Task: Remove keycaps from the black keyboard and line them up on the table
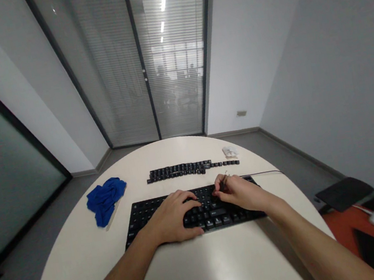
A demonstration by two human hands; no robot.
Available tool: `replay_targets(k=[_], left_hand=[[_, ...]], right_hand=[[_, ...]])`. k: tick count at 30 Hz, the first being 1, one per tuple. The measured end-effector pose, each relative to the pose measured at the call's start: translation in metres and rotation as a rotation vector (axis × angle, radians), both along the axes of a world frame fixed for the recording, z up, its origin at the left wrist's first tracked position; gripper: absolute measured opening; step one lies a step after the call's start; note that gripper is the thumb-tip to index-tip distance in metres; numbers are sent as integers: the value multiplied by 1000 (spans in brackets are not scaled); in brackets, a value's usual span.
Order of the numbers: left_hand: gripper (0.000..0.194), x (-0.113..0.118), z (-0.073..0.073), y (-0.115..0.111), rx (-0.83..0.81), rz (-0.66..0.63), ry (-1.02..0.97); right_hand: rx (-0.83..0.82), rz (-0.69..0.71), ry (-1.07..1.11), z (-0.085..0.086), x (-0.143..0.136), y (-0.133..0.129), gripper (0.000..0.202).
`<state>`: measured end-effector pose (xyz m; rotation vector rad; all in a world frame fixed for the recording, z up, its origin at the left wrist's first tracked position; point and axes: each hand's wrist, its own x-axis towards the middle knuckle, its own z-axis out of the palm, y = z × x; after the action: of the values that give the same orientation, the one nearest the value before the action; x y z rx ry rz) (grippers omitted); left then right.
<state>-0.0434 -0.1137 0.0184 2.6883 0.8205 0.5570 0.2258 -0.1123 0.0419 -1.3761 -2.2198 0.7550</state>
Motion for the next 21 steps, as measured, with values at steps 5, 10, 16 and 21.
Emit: replay_targets(k=[5,10,16,21], left_hand=[[60,0,0,0,-7,6,13],[59,0,2,-1,-12,5,11],[49,1,5,-2,-11,1,-10],[29,2,4,-1,-39,26,-85]], right_hand=[[-15,-42,140,-8,7,4,11],[-60,-53,202,-13,12,8,21],[-54,-81,269,-7,6,5,30],[-88,-31,321,-5,-12,-2,26]])
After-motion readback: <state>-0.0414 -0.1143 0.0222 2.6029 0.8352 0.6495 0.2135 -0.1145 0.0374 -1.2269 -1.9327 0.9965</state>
